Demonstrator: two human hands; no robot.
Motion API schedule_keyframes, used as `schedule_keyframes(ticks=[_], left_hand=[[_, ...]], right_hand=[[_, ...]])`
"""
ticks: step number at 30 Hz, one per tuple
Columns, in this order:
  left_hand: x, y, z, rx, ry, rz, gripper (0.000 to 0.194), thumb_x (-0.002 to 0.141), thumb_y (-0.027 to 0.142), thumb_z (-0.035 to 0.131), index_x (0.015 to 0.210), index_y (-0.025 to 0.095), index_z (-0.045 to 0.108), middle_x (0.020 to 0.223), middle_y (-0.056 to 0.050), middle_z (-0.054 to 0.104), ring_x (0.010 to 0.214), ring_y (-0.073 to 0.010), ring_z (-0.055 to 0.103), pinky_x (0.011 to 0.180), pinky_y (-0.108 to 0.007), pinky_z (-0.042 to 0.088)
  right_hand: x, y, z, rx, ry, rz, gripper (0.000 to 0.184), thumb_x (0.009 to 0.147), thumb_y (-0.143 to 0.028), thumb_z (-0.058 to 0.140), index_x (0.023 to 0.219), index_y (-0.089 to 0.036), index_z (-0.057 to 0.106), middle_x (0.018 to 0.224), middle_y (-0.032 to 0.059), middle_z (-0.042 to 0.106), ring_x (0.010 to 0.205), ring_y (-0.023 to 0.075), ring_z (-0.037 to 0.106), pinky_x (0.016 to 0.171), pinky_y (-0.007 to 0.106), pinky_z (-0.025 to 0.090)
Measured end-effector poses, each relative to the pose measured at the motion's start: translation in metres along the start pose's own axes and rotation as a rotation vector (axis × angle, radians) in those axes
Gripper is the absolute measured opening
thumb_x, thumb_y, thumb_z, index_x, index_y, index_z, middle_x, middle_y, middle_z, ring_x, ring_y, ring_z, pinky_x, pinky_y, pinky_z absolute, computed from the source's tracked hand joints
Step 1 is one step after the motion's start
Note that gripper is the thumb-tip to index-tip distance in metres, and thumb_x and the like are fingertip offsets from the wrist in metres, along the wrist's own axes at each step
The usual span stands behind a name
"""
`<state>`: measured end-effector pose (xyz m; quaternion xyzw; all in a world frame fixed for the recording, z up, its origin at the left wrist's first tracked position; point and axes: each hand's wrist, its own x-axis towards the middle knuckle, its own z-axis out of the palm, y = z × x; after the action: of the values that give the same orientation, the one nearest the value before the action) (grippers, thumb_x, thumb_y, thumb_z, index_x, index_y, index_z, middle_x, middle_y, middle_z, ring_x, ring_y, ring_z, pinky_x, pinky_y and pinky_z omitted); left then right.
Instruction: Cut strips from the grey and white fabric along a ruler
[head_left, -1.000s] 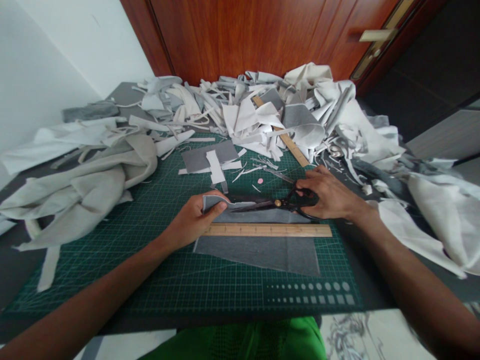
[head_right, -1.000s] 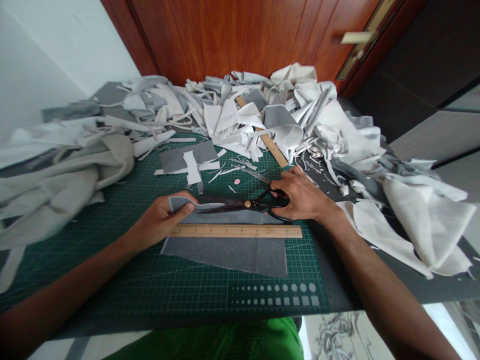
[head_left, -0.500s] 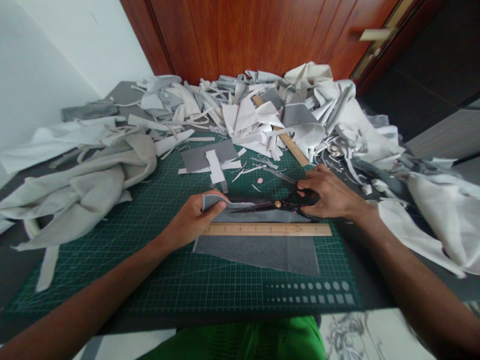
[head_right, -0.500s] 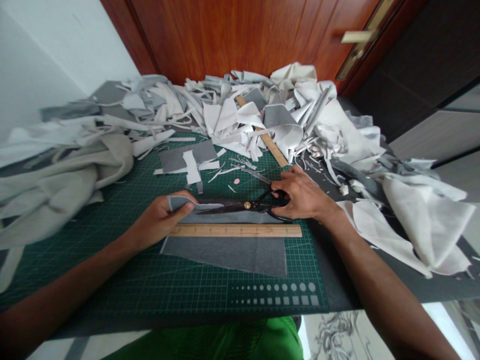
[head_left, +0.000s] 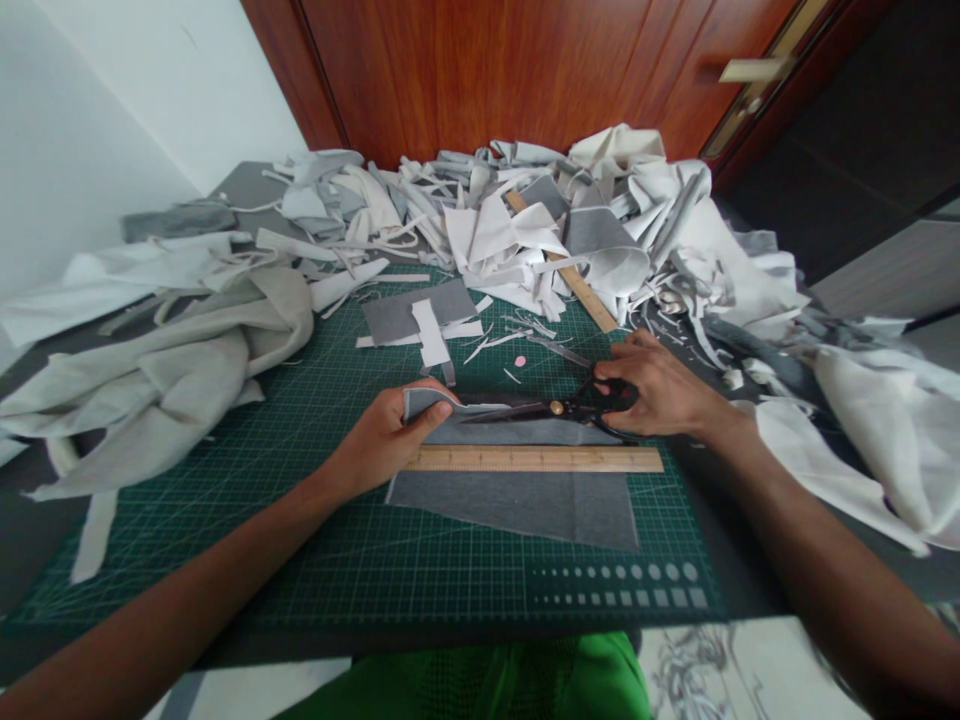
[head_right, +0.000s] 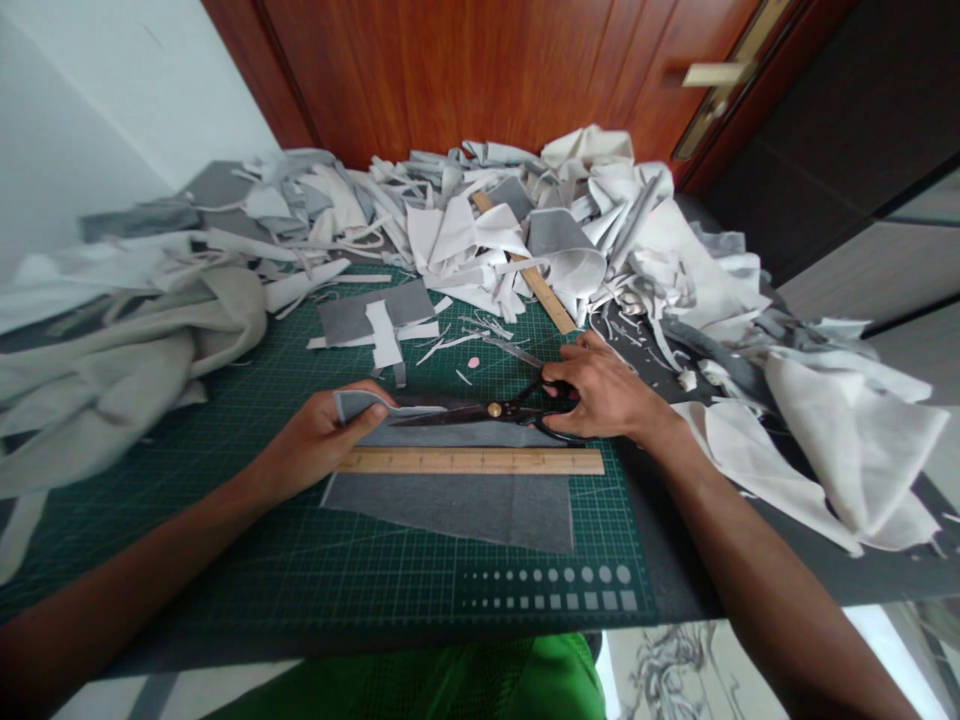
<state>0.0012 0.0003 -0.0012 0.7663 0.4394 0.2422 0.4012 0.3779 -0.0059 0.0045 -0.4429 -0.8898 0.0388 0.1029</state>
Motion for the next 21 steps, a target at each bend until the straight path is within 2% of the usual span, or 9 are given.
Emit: schedule_keyframes(ticks=[21], left_hand=[[0.0,-0.0004,0.0011,-0.04,0.012,0.004,0.027,0.099,0.042,0.056,0.093,0.02,0.071,0.083,0.0,0.072,0.079,-0.0189,0.067,0.081,-0.03,0.056]], right_hand=[[-0.0016,0.0043,-0.0009,-0.013,-0.003,-0.023,0.022,0.082,-0.04,0.07,0.07,-0.027,0.057,0.065,-0.0016,0.054,0.064,0.0199,0.051,0.086,0.043,0.037]])
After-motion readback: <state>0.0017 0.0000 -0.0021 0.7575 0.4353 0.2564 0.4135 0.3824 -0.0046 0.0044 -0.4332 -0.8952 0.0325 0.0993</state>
